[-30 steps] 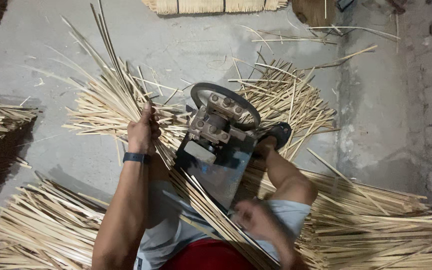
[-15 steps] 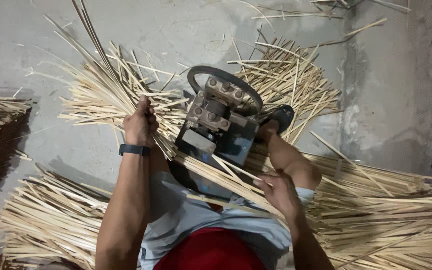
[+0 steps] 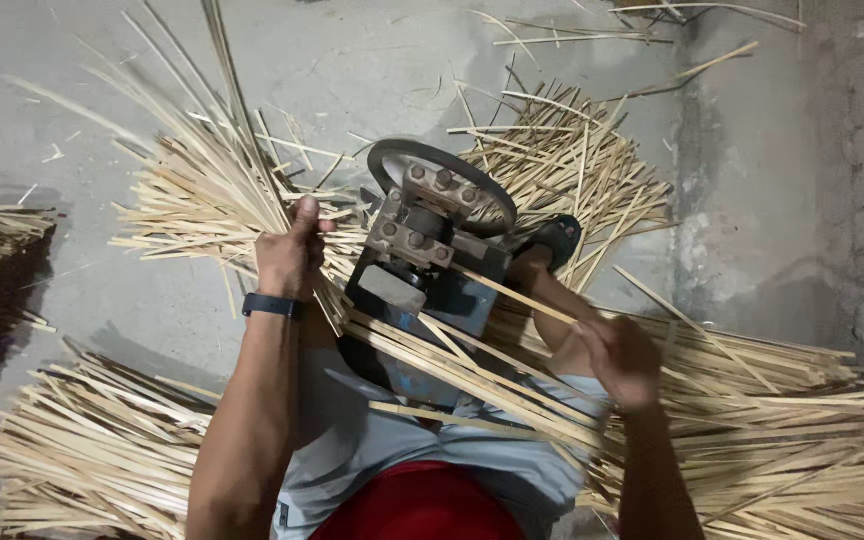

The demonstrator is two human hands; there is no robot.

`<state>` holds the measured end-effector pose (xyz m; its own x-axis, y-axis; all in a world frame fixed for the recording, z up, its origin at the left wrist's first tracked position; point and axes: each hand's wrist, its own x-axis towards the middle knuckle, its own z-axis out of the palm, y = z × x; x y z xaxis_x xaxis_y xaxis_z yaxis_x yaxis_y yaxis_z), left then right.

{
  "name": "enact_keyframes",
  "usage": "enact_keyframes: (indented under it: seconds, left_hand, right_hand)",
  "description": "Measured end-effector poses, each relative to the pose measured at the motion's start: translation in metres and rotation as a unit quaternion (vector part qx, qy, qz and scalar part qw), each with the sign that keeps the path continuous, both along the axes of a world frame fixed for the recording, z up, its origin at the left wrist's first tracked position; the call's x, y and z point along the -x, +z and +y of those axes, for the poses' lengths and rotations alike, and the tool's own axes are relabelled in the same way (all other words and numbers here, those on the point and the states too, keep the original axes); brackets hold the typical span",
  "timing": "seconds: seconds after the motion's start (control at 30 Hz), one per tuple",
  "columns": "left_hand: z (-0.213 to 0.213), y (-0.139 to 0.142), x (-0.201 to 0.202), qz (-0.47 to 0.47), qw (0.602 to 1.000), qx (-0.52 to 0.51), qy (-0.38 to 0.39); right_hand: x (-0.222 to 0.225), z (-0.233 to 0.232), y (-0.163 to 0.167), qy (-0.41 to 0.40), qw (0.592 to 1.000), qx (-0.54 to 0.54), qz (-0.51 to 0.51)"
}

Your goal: The person sits on the floor and repeatedly feeds long bamboo strips into a small splitting machine, guiding them with both hands. The machine splits each strip into thinner pieces, which accumulate in a growing pile beside the operator.

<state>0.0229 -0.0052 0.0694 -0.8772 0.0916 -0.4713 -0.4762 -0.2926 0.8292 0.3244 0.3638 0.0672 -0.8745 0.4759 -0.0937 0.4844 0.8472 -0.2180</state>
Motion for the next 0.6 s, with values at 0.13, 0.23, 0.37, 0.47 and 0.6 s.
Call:
enact_keyframes:
  seconds: [0.13, 0.23, 0.37, 0.47, 0.6]
  left_hand:
    - [0.005, -0.009, 0.007, 0.003, 0.999, 0.033, -0.027]
    - [0.01, -0.016, 0.013, 0.002, 0.999, 0.003, -0.037]
    - [0.018, -0.016, 0.017, 0.009, 0.999, -0.017, -0.037]
    - [0.019, -0.011, 0.016, 0.011, 1.0, -0.026, -0.003]
    - [0.016, -0.005, 0.016, 0.024, 0.999, -0.028, 0.023]
  right_hand:
    - [0.025, -0.031, -0.001, 0.047, 0.99, 0.055, 0.123]
    - [0.039, -0.049, 0.015, 0.053, 0.981, 0.089, 0.163]
    - [0.045, -0.056, 0.037, 0.058, 0.99, 0.004, 0.13]
    - [0.037, -0.059, 0.031, 0.003, 0.993, 0.097, 0.064]
    - [0.02, -0.063, -0.009, 0.086, 0.962, 0.249, -0.076]
